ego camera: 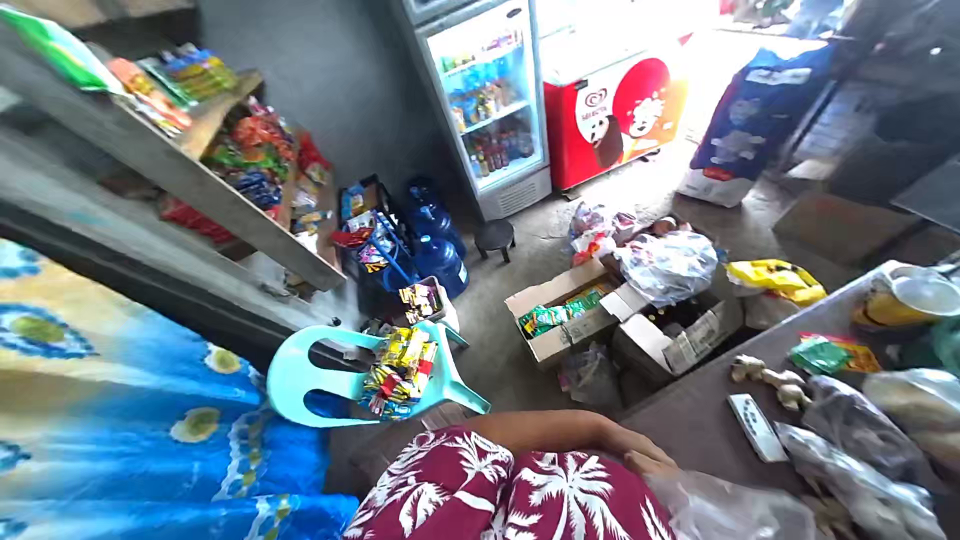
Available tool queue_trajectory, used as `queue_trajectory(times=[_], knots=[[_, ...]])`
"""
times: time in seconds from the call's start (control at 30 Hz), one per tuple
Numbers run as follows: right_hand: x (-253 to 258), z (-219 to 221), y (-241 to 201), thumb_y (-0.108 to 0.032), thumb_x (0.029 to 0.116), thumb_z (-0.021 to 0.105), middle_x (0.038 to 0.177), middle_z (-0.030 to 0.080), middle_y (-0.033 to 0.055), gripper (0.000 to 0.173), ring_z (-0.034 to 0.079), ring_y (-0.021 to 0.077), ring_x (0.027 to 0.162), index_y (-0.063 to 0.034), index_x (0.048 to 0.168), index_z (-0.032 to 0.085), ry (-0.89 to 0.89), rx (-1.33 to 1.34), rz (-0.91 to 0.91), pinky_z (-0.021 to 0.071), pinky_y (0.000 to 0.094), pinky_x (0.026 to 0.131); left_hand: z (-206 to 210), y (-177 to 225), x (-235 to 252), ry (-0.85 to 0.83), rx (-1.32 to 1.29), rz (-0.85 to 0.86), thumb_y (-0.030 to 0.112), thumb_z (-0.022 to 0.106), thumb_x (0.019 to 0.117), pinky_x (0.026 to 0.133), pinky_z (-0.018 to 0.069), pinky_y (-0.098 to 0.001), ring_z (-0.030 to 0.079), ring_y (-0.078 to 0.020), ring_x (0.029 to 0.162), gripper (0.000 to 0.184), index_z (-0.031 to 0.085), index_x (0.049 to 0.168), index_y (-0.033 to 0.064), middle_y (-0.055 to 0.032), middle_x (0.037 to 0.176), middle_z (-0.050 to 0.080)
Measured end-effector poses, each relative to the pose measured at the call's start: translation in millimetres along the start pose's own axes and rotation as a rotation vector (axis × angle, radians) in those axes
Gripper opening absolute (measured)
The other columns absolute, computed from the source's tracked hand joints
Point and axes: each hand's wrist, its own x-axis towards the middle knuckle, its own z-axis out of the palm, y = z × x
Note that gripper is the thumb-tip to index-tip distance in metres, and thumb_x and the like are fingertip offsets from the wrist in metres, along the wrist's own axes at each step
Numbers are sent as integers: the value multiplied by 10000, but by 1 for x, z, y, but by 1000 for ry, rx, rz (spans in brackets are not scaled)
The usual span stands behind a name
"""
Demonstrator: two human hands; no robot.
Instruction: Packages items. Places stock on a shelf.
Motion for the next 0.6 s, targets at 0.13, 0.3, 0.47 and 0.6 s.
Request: queue_trajectory(times=[0.13, 0.3, 0.47, 0.6], knots=[[-40, 27, 15, -59, 1021, 541, 1278, 618, 312, 347, 605, 287, 1192, 184, 1268, 567, 131, 373, 334, 425, 365, 1086, 8, 25, -38, 149, 39, -270, 80, 336, 1114, 1169, 320, -437, 465, -350, 1401, 396, 479, 1393, -163, -314, 1464, 491], [24, 31, 38, -279, 1092, 479, 926, 721, 130, 417, 696, 170, 970, 11, 883, 693, 599, 156, -534, 547, 269, 906, -5, -20, -38, 188, -330, 80, 349, 146, 1126, 930, 467, -248, 590, -66, 1046, 591, 538, 1339, -40, -103, 1189, 624], [23, -12, 32, -324, 1089, 446, 1066, 711, 118, 402, 665, 236, 1024, -62, 881, 670, 847, -200, -636, 542, 337, 892, -24, -67, -15, 18, -364, 709, 608, 747, 789, 747, 447, -135, 566, 80, 824, 655, 673, 1044, 9, 69, 902, 659], [4, -46, -7, -173, 991, 588, 1065, 711, 67, 235, 651, 116, 1000, 3, 1081, 715, 604, 216, -265, 529, 304, 930, -12, 4, -46, 217, -139, 669, -3, 719, 854, 811, 522, -211, 643, -43, 861, 269, 669, 1090, -121, -111, 951, 707]])
